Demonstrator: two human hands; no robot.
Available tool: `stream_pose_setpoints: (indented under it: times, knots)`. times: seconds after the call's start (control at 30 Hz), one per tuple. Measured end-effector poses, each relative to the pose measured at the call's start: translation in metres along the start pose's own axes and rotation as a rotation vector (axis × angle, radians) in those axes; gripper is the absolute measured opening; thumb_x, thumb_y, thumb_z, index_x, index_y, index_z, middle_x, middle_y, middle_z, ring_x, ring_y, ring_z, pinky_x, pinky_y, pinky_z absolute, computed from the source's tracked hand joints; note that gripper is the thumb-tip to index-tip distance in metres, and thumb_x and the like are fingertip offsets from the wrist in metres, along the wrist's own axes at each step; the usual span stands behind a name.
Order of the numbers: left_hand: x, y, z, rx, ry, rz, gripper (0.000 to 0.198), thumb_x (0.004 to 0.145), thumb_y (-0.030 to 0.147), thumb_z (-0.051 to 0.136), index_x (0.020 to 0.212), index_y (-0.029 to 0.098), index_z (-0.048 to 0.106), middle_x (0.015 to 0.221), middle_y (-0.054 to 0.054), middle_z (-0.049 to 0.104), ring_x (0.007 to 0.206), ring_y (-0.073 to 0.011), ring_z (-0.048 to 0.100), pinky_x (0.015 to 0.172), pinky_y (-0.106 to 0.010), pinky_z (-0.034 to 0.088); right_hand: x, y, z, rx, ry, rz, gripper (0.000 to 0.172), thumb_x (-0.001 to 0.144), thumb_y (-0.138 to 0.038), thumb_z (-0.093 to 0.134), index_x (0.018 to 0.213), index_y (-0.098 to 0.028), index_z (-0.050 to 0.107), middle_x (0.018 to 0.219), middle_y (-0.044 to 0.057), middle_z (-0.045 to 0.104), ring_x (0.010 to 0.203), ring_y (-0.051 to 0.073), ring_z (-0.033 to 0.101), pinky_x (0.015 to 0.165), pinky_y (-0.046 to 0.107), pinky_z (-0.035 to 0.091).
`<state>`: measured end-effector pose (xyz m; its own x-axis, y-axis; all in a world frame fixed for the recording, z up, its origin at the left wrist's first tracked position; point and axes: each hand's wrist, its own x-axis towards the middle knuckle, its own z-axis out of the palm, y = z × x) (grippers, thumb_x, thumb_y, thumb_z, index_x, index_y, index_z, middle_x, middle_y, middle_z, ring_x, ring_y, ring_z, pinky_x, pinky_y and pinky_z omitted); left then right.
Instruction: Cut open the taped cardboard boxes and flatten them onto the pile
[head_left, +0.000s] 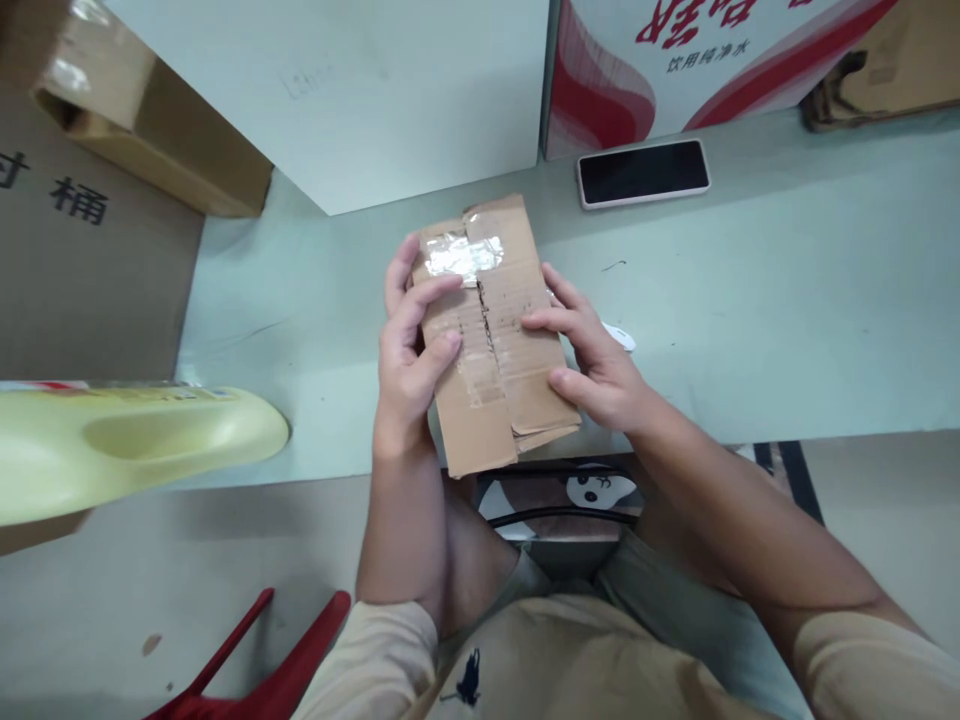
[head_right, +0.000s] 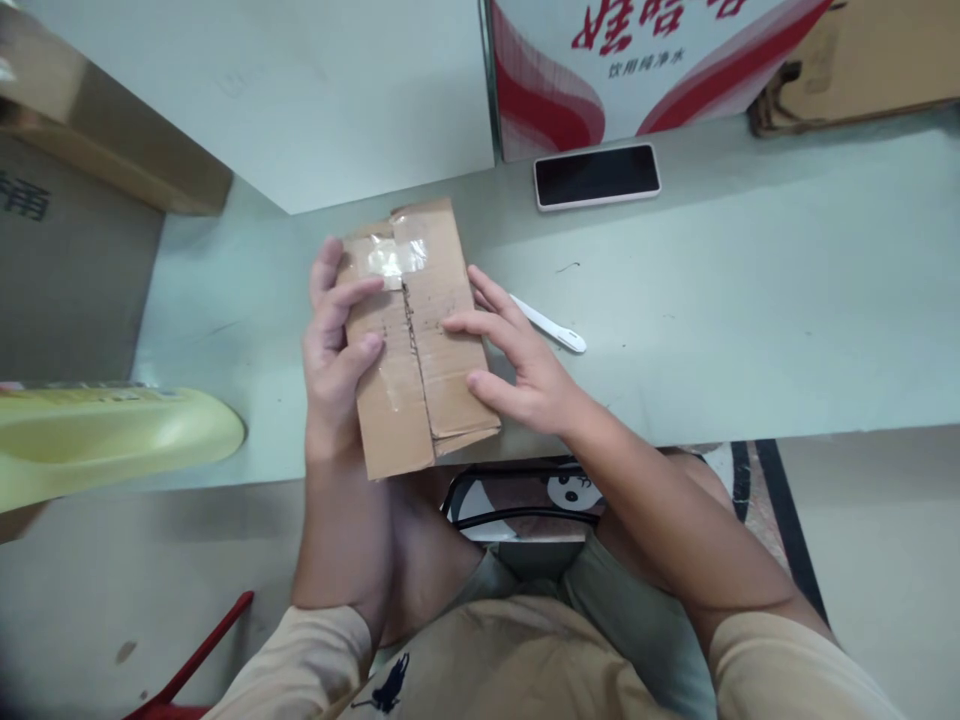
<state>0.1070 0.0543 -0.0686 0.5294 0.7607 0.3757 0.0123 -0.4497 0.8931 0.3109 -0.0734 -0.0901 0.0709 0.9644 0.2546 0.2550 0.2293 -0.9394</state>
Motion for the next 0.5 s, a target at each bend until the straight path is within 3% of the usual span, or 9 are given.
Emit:
stream_pose_setpoints:
  times: [0.1,0.17,0.23,0.3,0.37,0.5]
  knots:
    - [-0.001,-0.002,-0.001,0.007,0.01,0.004,0.045,0.089,0.07,0.07,0.114,0.033,0.074,0.164,0.001,0.044,0.161,-0.0375,0.032,0.132,-0.059,0.029,0.002,-0.002,0.001,-0.021,0.004,0.003,0.056,0.091,-0.075,0.057,0.128,-0.035,0.067,0.174,0.0,0.034,0.164,0.033,0.027,0.133,0.059,0.03]
    - [-0.001,-0.005,-0.002,0.015,0.025,0.026,0.045,0.088,0.07,0.07,0.111,0.031,0.075,0.157,-0.004,0.048,0.156,-0.0379,0.039,0.131,-0.06,0.031,0.002,-0.002,0.0,-0.03,0.049,0.0,0.056,0.092,-0.076,0.053,0.127,-0.034,0.068,0.167,0.003,0.045,0.158,0.033,0.039,0.129,0.058,0.037]
    - [-0.001,-0.009,-0.004,0.031,0.047,0.057,0.047,0.086,0.068,0.072,0.114,0.031,0.076,0.144,-0.008,0.052,0.147,-0.0372,0.045,0.129,-0.059,0.035,0.0,0.002,-0.004,-0.041,0.193,0.062,0.053,0.097,-0.072,0.045,0.122,-0.031,0.068,0.146,0.008,0.063,0.139,0.032,0.058,0.117,0.056,0.049]
    - [-0.001,-0.013,-0.005,0.038,0.068,0.083,0.049,0.082,0.065,0.076,0.118,0.03,0.075,0.135,-0.01,0.053,0.142,-0.0366,0.047,0.125,-0.057,0.038,-0.004,0.01,-0.011,-0.131,0.361,0.196,0.047,0.099,-0.062,0.042,0.113,-0.026,0.069,0.119,0.01,0.072,0.112,0.029,0.069,0.1,0.052,0.057]
    - [-0.002,-0.017,-0.006,0.017,0.082,0.064,0.053,0.08,0.063,0.077,0.121,0.03,0.073,0.141,-0.01,0.049,0.146,-0.0377,0.042,0.125,-0.057,0.038,-0.009,0.02,-0.018,-0.363,0.43,0.324,0.038,0.095,-0.053,0.05,0.106,-0.023,0.07,0.108,0.011,0.072,0.097,0.028,0.067,0.091,0.05,0.057]
    - [-0.001,-0.022,-0.004,-0.009,0.114,-0.076,0.076,0.066,0.08,0.08,0.126,0.033,0.068,0.165,-0.006,0.035,0.161,-0.0413,0.025,0.13,-0.056,0.032,-0.014,0.037,-0.026,-0.808,0.295,0.418,0.036,0.085,-0.044,0.065,0.112,-0.021,0.073,0.11,0.016,0.068,0.102,0.034,0.061,0.091,0.053,0.053]
